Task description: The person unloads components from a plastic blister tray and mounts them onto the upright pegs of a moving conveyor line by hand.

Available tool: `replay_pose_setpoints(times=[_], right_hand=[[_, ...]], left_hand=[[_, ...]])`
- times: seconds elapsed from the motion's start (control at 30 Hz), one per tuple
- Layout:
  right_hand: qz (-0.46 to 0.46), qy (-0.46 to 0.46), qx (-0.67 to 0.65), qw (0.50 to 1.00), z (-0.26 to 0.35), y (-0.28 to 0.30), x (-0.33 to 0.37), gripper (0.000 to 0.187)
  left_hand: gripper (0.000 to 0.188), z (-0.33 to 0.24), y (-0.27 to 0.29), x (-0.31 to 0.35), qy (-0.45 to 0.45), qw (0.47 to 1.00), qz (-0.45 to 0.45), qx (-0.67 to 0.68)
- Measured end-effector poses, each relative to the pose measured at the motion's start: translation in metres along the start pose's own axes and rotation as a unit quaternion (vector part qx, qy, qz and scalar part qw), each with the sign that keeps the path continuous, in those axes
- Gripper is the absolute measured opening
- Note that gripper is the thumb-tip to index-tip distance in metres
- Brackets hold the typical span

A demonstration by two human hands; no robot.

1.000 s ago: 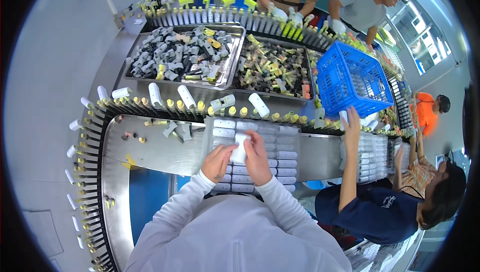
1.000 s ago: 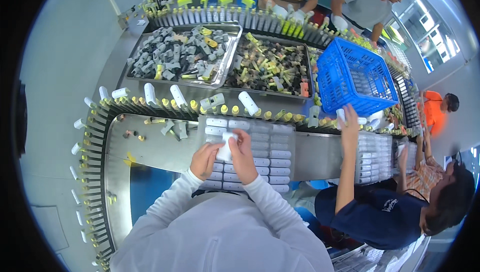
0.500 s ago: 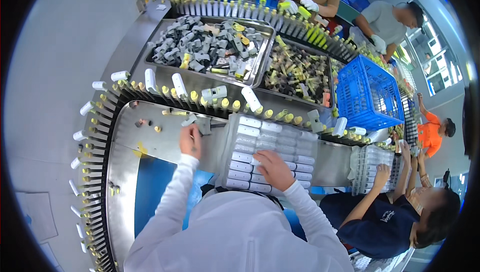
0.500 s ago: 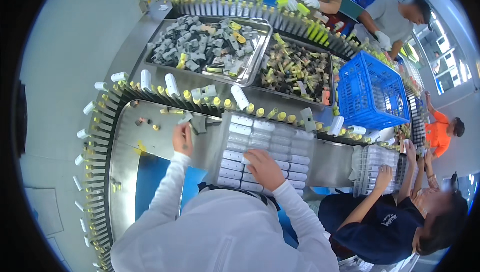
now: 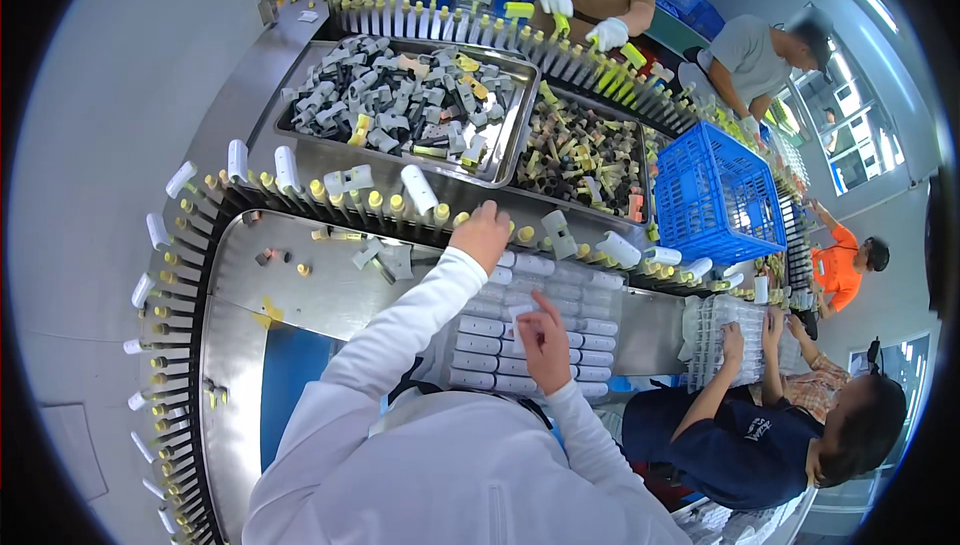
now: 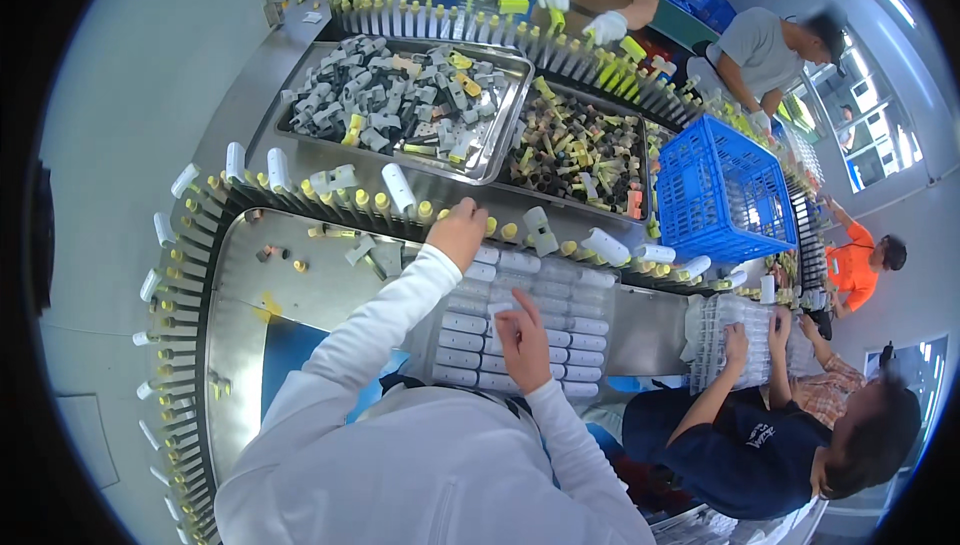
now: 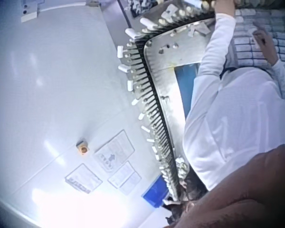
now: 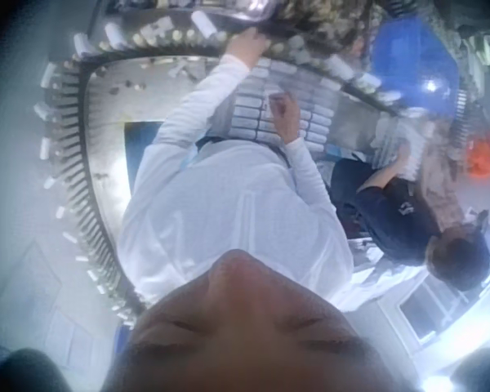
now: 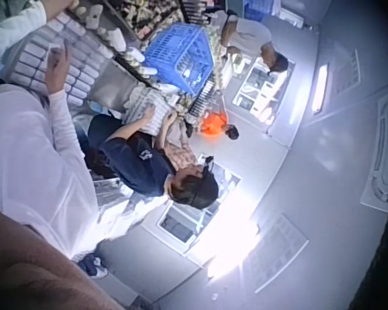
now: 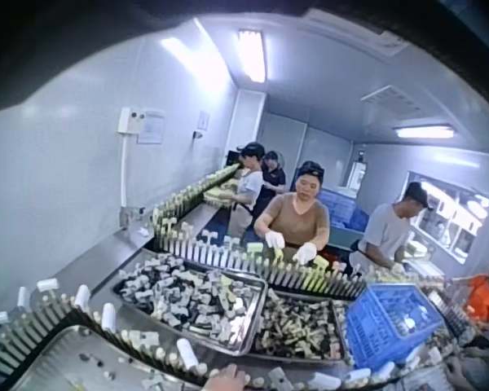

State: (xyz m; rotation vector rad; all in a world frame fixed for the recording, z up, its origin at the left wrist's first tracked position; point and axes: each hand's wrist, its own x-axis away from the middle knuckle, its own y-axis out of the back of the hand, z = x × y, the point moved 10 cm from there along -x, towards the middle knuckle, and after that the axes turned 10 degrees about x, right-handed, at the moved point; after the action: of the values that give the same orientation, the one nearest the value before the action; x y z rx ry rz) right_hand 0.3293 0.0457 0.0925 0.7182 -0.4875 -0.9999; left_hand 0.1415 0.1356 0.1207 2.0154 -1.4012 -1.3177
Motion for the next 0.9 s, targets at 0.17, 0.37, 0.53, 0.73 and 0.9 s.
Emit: replay_pose_setpoints(times=[0.17, 0.37, 0.53, 0.73, 0.9], right_hand=[[0.055, -0.051, -0.297, 0.952, 0.017, 0.0, 0.011, 0.062], [0.009, -0.095, -0.255, 0.962, -0.01, 0.03, 0.016, 0.064], [0.002, -0.113, -0.239, 0.964, -0.026, 0.058, 0.004, 0.062], [0.012, -0.08, -0.205, 0.975, -0.018, 0.068, -0.019, 0.06], [0.004, -0.095, -0.21, 0.973, -0.014, 0.083, -0.016, 0.06]], left_hand=[[0.02, 0.06, 0.008, 0.001, 0.124, 0.98, 0.085, 0.132], [0.025, 0.09, 0.046, 0.005, 0.14, 0.981, 0.083, 0.108], [0.019, 0.109, 0.08, -0.009, -0.018, 1.0, -0.012, 0.003], [0.029, 0.249, 0.054, 0.053, 0.416, 0.748, -0.347, 0.383], [0.049, 0.301, 0.038, 0.076, 0.46, 0.666, -0.385, 0.444]])
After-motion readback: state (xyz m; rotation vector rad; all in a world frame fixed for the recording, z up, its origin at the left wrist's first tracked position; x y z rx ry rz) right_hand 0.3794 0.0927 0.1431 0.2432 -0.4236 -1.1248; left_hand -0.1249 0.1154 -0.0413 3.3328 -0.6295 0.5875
